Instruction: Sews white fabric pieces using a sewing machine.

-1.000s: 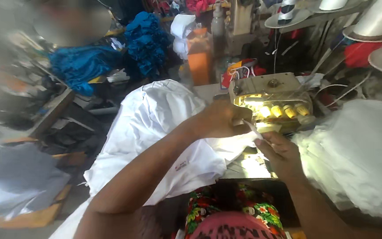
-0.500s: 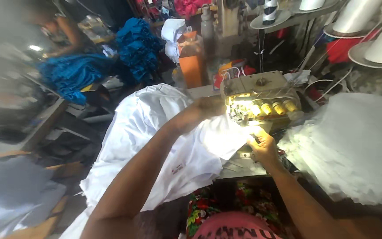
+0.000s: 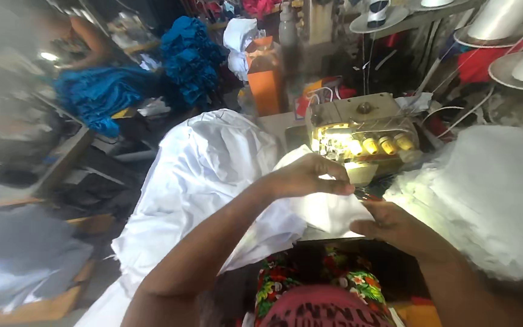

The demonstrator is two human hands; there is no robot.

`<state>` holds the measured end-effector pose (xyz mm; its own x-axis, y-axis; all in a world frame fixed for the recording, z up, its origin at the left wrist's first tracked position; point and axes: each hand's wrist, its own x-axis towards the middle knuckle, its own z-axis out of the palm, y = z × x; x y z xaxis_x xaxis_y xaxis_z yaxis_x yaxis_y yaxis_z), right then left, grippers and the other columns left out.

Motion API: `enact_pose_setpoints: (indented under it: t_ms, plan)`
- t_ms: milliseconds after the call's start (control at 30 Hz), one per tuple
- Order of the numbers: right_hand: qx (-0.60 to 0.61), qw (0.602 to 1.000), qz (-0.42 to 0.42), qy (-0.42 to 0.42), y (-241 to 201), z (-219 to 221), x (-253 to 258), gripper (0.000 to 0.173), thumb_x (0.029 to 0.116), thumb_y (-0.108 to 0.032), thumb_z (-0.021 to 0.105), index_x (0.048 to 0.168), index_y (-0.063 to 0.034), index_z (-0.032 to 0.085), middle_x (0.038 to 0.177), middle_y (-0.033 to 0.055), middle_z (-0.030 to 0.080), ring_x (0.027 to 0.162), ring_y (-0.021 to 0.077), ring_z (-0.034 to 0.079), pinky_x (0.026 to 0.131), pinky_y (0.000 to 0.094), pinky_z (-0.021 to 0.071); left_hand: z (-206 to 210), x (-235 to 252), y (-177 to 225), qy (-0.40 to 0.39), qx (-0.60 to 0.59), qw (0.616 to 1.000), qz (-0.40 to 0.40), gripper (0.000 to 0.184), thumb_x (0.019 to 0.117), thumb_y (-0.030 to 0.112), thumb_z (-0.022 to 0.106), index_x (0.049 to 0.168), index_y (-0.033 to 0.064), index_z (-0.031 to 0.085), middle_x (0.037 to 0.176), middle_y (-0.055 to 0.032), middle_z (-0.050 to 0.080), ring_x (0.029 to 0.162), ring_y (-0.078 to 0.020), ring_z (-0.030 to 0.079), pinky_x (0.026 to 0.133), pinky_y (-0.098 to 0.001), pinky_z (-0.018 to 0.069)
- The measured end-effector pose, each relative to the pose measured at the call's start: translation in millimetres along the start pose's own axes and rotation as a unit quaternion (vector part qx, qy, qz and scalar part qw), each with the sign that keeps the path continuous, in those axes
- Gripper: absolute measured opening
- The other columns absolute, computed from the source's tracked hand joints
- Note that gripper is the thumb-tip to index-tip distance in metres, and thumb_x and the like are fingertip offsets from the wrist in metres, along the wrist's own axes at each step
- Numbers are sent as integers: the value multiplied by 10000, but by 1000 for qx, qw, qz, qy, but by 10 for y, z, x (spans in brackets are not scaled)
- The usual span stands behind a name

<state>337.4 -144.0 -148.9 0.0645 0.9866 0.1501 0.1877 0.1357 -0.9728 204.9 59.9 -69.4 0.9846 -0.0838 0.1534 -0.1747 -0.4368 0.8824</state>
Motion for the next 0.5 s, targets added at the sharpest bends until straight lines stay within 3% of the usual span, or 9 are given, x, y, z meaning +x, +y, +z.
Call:
enact_pose_setpoints:
  t_ms: [67,100,167,200,267,333,400,433,500]
  plan:
    - [20,1000,4,-11,-6,-22,-124,165,1004,-263,631,1009,-139,740,928,-171,726,888,-98,657,818,134,553,64,-120,-239,17,32,998,-43,227,1009,126,589,1026,-39,745,1234,-124,678,1200,-114,599,1050,-289,462]
    - [27,1000,-6,-3,-15,-30,-171,147,1003,-264,636,996,-172,750,929,-185,730,891,-103,658,819,129,554,78,-230,-404,33,79,993,-83,305,1038,202,558,1140,-25,733,1318,-159,639,1286,-186,556,1105,-351,424]
    - [48,997,-43,31,-64,-34,-201,136,1000,-311,640,1017,-273,769,979,-223,737,931,-107,662,853,134,560,95,-528,-772,46,235,956,-172,478,1067,319,504,1339,-59,614,1460,-259,530,1415,-358,462,1186,-490,350]
    - [52,995,-64,52,-94,-28,-176,134,996,-322,643,1024,-301,772,992,-229,737,942,-100,665,865,142,563,116,-667,-860,33,308,926,-217,528,1075,329,493,1428,-62,536,1537,-274,449,1448,-403,421,1196,-541,329]
    - [40,990,-98,89,-152,-26,-43,110,983,-333,660,1002,-317,767,967,-217,738,924,-74,678,851,169,581,184,-863,-892,24,421,869,-258,605,1036,331,582,1513,-18,453,1547,-257,444,1389,-421,489,1116,-592,406]
    - [18,985,-129,109,-224,-32,160,100,972,-350,674,998,-324,767,959,-216,735,907,-74,677,815,167,585,252,-968,-735,6,487,829,-276,621,942,247,733,1445,-49,521,1413,-278,567,1211,-441,619,968,-617,484]
    - [3,980,-171,105,-289,-37,400,104,992,-282,662,1018,-255,759,969,-182,730,910,-56,674,807,172,585,321,-1060,-576,-31,531,806,-257,361,866,183,795,1107,-71,707,984,-234,707,891,-396,691,805,-581,510]
    - [-1,979,-184,87,-314,-47,524,109,1001,-248,650,1024,-215,752,970,-167,729,918,-51,675,826,178,586,351,-1065,-453,-69,537,799,-262,269,884,216,774,988,-29,736,894,-188,703,847,-361,676,818,-567,487]
    - [-21,985,-172,12,-313,-93,770,117,996,-160,628,998,-151,745,944,-164,731,915,-87,664,851,152,567,399,-1027,-200,-116,499,827,-231,332,929,339,733,995,15,757,856,-168,720,845,-355,690,889,-612,471]
